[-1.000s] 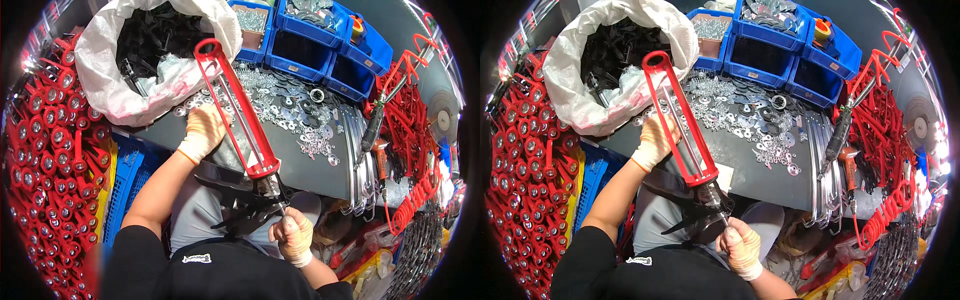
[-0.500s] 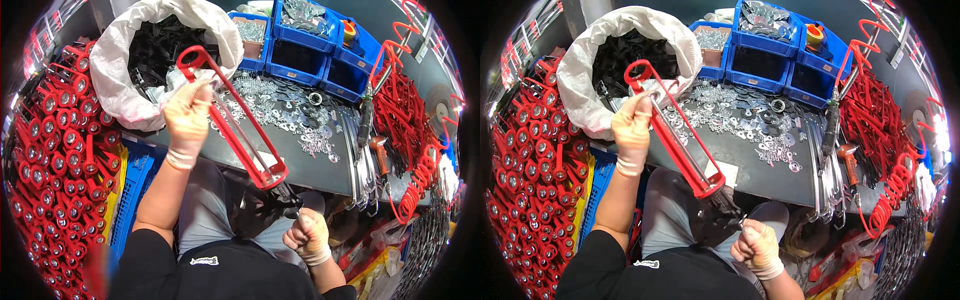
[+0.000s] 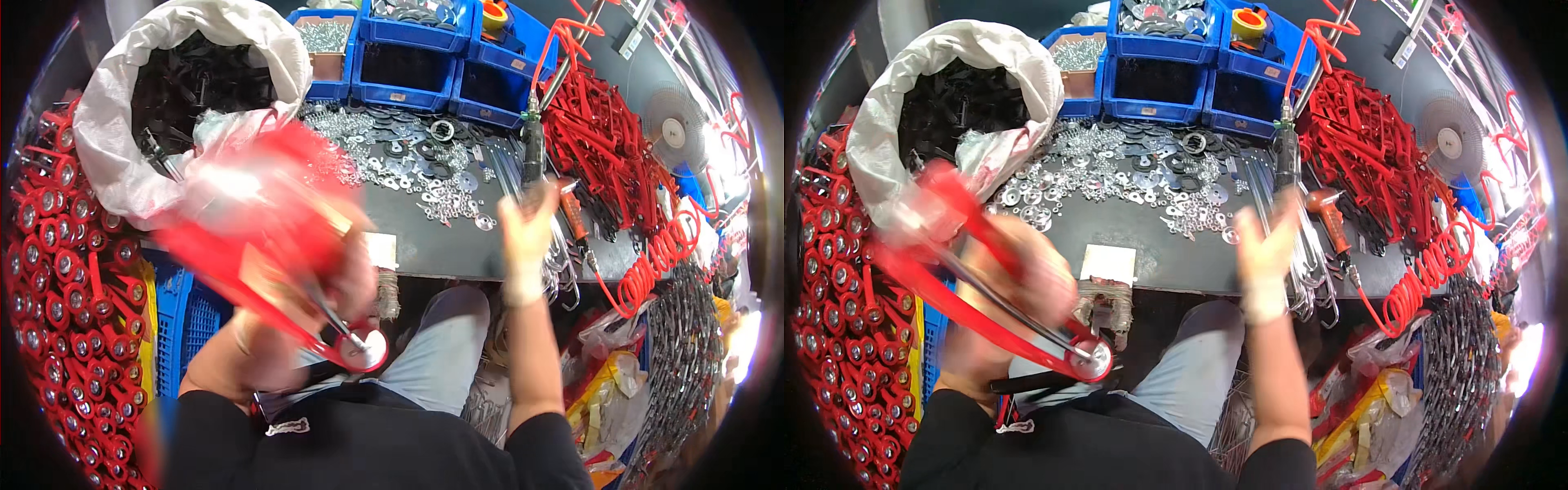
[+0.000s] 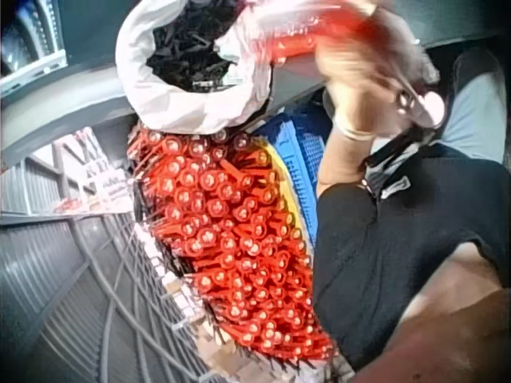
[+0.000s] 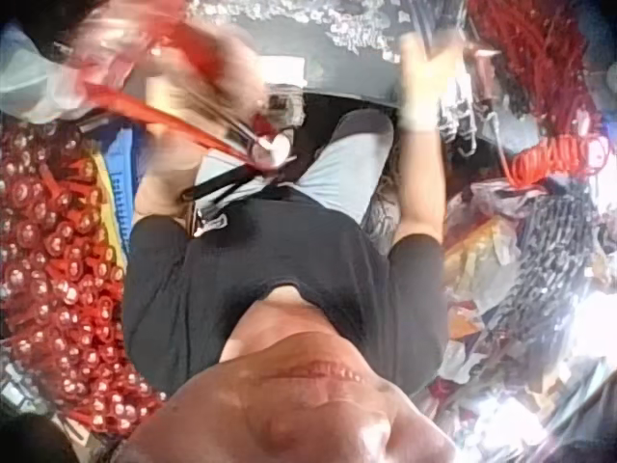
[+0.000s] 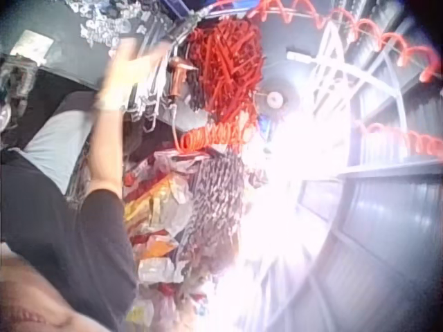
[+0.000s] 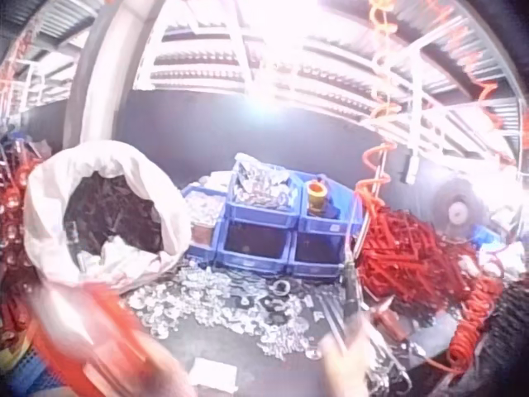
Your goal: The person assembles components of a mechanical caulking gun by attaching metal washers and assembly brackets to a caulking gun frame and a grease gun barrel, using a pneumatic screwdriver and an industrial jig to secure the parts.
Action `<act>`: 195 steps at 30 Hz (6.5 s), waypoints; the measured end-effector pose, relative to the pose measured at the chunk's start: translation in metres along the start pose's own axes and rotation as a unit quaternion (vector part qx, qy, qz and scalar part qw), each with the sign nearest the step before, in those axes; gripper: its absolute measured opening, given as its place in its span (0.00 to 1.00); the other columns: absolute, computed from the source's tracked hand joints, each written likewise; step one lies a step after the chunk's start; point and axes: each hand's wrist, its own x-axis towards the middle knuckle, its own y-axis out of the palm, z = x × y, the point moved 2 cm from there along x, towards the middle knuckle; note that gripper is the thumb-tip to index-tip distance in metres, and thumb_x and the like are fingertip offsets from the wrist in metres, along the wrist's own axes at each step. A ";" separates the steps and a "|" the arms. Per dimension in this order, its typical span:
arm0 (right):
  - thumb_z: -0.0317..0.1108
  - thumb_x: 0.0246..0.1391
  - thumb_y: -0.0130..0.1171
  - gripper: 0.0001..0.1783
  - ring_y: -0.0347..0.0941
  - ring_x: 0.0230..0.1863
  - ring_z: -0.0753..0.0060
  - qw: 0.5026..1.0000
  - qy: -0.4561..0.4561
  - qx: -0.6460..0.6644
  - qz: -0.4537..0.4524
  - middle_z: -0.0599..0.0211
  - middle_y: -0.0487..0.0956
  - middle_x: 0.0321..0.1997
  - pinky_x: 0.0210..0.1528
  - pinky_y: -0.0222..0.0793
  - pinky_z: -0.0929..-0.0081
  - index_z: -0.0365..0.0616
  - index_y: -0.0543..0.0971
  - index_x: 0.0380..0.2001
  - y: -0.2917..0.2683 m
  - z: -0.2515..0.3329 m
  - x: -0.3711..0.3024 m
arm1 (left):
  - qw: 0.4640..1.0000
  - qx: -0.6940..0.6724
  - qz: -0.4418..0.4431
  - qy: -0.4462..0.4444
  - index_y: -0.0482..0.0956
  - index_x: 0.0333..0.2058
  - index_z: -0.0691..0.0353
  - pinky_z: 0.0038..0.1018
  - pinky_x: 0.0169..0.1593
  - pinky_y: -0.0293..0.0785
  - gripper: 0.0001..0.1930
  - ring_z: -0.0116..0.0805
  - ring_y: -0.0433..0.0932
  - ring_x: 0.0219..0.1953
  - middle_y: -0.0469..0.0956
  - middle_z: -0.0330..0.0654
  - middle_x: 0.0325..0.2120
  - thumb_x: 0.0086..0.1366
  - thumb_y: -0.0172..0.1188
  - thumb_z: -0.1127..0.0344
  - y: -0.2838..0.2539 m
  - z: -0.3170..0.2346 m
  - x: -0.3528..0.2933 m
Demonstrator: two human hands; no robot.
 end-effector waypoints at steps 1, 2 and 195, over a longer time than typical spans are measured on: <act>0.35 0.43 0.68 0.50 0.62 0.63 0.58 0.971 -0.042 -0.224 -0.073 0.49 0.66 0.61 0.63 0.58 0.71 0.36 0.52 0.65 -0.011 -0.027 0.040 | 0.969 0.249 0.008 -0.001 0.70 0.48 0.60 0.26 0.32 0.72 0.24 0.31 0.75 0.25 0.74 0.37 0.25 0.52 0.65 0.66 0.011 0.007 -0.001; 0.33 0.40 0.69 0.50 0.67 0.57 0.60 0.934 0.047 -0.344 -0.082 0.51 0.69 0.57 0.59 0.61 0.72 0.36 0.54 0.64 -0.018 -0.057 0.070 | 0.878 0.478 0.022 -0.003 0.70 0.47 0.60 0.29 0.36 0.73 0.25 0.34 0.78 0.29 0.76 0.39 0.27 0.48 0.67 0.66 0.022 0.017 0.005; 0.36 0.54 0.61 0.33 0.57 0.12 0.90 0.790 0.282 0.380 0.390 0.78 0.70 0.20 0.13 0.51 0.88 0.42 0.61 0.61 0.110 0.123 -0.030 | 0.850 0.406 -0.308 0.131 0.78 0.43 0.68 0.16 0.28 0.66 0.14 0.16 0.68 0.24 0.75 0.31 0.24 0.63 0.61 0.63 -0.103 0.012 0.044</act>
